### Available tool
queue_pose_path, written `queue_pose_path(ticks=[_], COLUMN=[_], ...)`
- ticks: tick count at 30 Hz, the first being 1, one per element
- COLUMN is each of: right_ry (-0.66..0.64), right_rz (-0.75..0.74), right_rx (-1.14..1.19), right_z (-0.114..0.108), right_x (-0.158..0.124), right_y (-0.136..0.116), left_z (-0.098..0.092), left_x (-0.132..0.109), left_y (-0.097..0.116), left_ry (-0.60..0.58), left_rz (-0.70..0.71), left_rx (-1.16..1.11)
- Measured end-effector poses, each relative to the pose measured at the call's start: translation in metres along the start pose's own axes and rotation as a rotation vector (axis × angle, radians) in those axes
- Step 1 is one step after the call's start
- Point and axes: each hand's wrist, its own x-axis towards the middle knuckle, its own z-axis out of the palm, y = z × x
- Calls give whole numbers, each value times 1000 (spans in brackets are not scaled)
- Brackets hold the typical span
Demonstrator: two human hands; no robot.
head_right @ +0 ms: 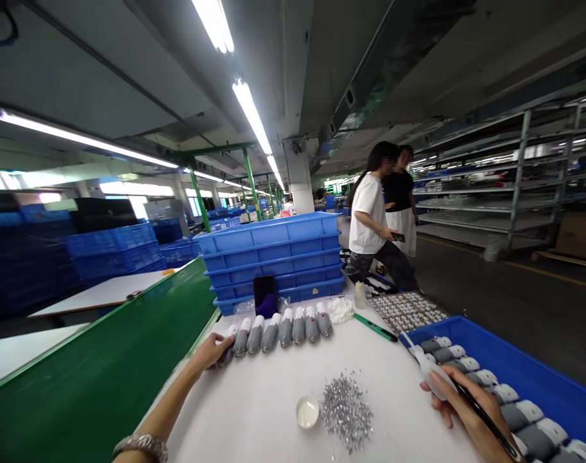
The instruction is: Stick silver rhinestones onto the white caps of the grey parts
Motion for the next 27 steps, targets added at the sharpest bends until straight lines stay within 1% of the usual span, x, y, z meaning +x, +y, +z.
queue_pose_path(ticks=[2, 4, 6, 8, 9, 11, 13, 14, 15, 16, 17, 18, 19, 20, 21, 23, 24, 25, 27], right_ry=[10, 9, 7, 3, 1, 8, 61, 74, 82, 72, 31, 40, 109, 137, 104, 124, 132, 125, 77], right_rz=[49, 114, 197, 268, 296, 340, 371, 386, 406, 427, 451, 475, 506, 533, 540, 542, 514, 476, 347], right_rx=[42, 105, 211, 363, 438, 556, 608, 620, 628, 639, 662, 674, 671, 659, 650, 608, 575, 531, 424], right_z=[1, 1, 0, -2, -3, -4, -2, 0, 3, 6, 11, 16, 22, 27, 31, 38, 40, 41, 42], right_x=[0, 2, 4, 8, 10, 11, 8, 5, 0, -5, -11, -18, -25, -32, -40, -54, -61, -67, -78], right_y=[2, 5, 9, 10, 9, 3, -7, -13, -19, -26, -32, -37, -42, -46, -49, -54, -56, -58, -63], left_z=[6, 7, 2, -7, -12, -20, -22, -20, -16, -10, -2, 7, 18, 29, 41, 66, 78, 89, 107], left_x=[9, 13, 12, 3, -6, -29, -63, -82, -103, -125, -147, -169, -190, -209, -227, -254, -265, -273, -284], left_y=[-4, -6, -8, -9, -9, -6, 0, 4, 8, 13, 17, 22, 26, 29, 32, 35, 36, 35, 34], left_ry=[-52, -75, -79, -67, -56, -48, -69, -91, -131, -196, -271, -336, -415, -520, -591, -726, -798, -859, -942], left_rz=[-57, -92, -120, -137, -132, -116, -131, -144, -158, -167, -194, -218, -256, -278, -304, -365, -402, -429, -468], left_rx=[-48, -114, -210, -344, -431, -639, -860, -955, -1034, -1096, -1144, -1182, -1228, -1320, -1384, -1502, -1550, -1595, -1654])
